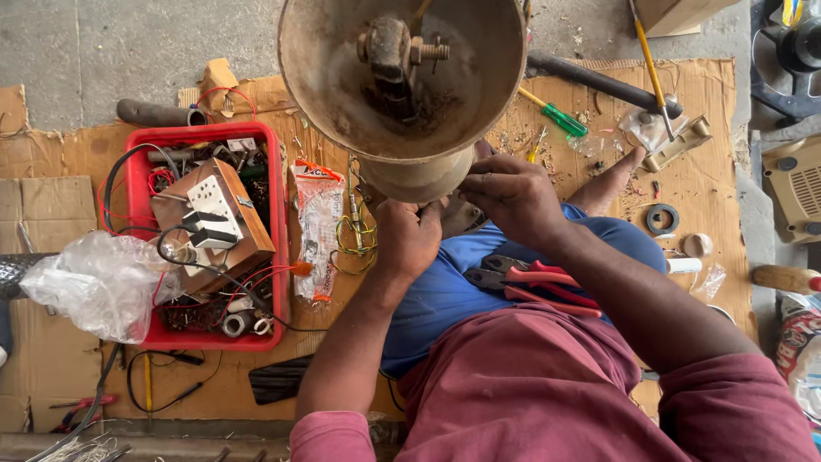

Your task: The person sits on the floor and repairs a metal electrical fixture, likely a ceiling fan base. They use a screwdriver to tighten screws on the fixture's base and manipulate wires with pliers. The person also picks up a wire from a red bin and works on connecting it to the fixture.

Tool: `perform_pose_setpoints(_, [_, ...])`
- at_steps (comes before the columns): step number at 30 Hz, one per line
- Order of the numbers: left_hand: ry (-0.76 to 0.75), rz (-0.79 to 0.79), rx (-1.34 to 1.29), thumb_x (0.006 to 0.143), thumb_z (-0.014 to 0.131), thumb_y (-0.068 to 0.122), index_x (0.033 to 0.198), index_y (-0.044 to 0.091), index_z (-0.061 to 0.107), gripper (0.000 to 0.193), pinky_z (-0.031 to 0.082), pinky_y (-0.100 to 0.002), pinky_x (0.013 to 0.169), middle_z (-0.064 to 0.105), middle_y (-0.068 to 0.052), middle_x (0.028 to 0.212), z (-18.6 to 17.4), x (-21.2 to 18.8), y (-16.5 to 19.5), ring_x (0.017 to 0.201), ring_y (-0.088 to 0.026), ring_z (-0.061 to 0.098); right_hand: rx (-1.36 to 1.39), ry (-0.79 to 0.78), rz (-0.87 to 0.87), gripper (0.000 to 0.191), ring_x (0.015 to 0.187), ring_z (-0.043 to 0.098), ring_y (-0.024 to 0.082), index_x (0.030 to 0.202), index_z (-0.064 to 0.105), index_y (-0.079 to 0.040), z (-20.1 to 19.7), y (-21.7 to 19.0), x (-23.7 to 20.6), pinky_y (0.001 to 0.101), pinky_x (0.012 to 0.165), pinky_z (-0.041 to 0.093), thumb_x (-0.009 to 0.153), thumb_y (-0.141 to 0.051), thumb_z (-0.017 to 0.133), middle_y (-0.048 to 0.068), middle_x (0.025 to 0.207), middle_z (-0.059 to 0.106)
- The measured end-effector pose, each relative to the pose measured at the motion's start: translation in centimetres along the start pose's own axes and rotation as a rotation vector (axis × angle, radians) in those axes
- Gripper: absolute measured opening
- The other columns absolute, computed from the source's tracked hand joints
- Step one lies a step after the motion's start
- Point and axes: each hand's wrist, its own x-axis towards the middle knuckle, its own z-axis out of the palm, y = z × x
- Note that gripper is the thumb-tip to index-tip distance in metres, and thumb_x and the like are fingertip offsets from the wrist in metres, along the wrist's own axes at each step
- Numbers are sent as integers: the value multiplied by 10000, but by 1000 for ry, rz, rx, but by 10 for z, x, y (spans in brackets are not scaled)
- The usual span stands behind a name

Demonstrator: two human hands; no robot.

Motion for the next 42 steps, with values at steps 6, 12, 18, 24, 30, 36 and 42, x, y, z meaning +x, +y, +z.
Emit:
perform_pose_setpoints(6, [-29, -78, 35, 893, 744, 123, 920, 3, 773, 126, 566, -397, 707, 756, -187, 857, 2, -1, -6, 817, -301, 781, -7, -36, -75, 222, 941, 736, 270, 1056, 794, -87, -4, 2, 1, 373, 823, 596, 836, -71, 816, 115, 1052, 745])
perform_pose_setpoints(12, [20, -1, -14, 879, 742, 112, 951, 44, 787, 109, 574, -379, 749, 779, -153, 903, 2, 0, 4, 853, -272, 781, 380, -84, 694, 159, 721, 671, 173, 996, 803, -55, 11, 9, 7, 318, 637, 531, 860, -135, 781, 93, 914, 739])
perform_pose_setpoints(18, [19, -115, -26, 875, 754, 96, 956, 51, 785, 98, 581, -359, 738, 785, -135, 883, 2, 0, 10, 834, -257, 790, 783, -189, 1203, 185, 653, 595, 111, 1001, 771, -46, 3, 19, 8, 289, 522, 457, 853, -155, 773, 51, 857, 693])
perform_pose_setpoints(24, [21, -71, -19, 866, 759, 82, 963, 27, 777, 113, 581, -367, 746, 783, -146, 908, 1, 0, 4, 860, -270, 785, 58, -11, 309, 230, 921, 733, 191, 1090, 776, -66, -4, -2, -8, 320, 788, 591, 862, -42, 761, 87, 1036, 751])
perform_pose_setpoints(30, [17, -70, -30, 873, 750, 73, 957, 30, 776, 98, 583, -372, 747, 781, -151, 898, 1, 0, 4, 861, -273, 786, 49, 8, 119, 223, 920, 725, 217, 1069, 777, -60, 1, -14, -4, 332, 770, 588, 853, -21, 814, 111, 1044, 732])
perform_pose_setpoints(36, [18, -59, -43, 886, 736, 51, 959, 38, 770, 81, 590, -372, 749, 781, -139, 902, 1, 0, 5, 871, -265, 785, 176, -75, 413, 142, 846, 669, 155, 1066, 769, -32, 10, 1, -10, 296, 715, 554, 939, -95, 762, 56, 953, 722])
perform_pose_setpoints(42, [52, -8, -22, 870, 727, 31, 949, 42, 780, 95, 590, -371, 763, 783, -132, 896, 1, 0, 6, 867, -263, 785, 1196, -27, 1185, 152, 677, 517, 85, 1058, 696, 18, 19, 27, -5, 240, 507, 370, 953, -71, 759, 45, 894, 657])
